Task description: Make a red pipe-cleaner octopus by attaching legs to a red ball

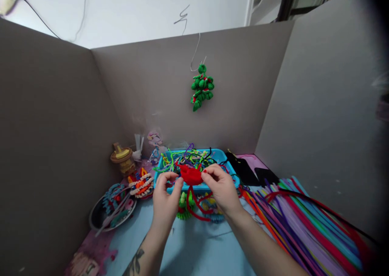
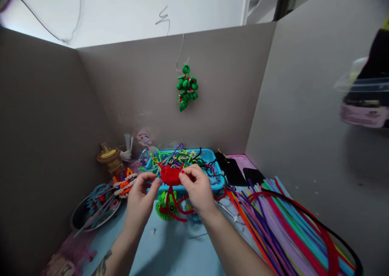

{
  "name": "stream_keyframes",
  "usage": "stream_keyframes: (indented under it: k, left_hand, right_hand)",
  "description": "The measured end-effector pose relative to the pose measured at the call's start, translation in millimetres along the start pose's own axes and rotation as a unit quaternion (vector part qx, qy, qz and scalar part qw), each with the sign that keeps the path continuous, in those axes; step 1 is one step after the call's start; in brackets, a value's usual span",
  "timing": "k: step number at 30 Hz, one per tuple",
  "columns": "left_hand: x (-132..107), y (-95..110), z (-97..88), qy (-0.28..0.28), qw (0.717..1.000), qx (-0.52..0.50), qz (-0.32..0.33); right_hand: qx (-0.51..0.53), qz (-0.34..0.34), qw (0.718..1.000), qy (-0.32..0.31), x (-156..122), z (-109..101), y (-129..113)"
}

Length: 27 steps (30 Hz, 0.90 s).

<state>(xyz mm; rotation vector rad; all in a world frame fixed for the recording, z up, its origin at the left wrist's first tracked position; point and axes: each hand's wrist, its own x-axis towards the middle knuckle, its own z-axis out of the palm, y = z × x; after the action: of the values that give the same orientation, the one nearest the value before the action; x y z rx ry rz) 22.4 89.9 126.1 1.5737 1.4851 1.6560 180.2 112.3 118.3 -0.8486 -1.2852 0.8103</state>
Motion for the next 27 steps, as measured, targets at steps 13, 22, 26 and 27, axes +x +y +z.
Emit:
stream_keyframes:
  k: [13,22,26,27]
  left_hand:
    - [-21.6,20.8,-1.1,-0.007,0.967,0.107,0.231]
    - [-27.2,17.0,1.0,-0.043,0.965,0.165,0.199]
    - [-28.3,16.0,0.2,-0.055,0.960,0.184,0.206]
    - [-28.3,16.3,0.3,-0.055,0.958,0.189,0.208]
  right_hand:
    - [0.050,0.029,0.998,-0.013,-5.2,7.1,1.4]
    - [0.001,-0.013,1.000,-0.028,-16.2,13.3,-9.6]
    - [0.055,0.014,0.998,-0.030,-19.0,17.2,-6.7]
    - [0.069,0.025,0.997,-0.034,-19.3,17.7,-6.3]
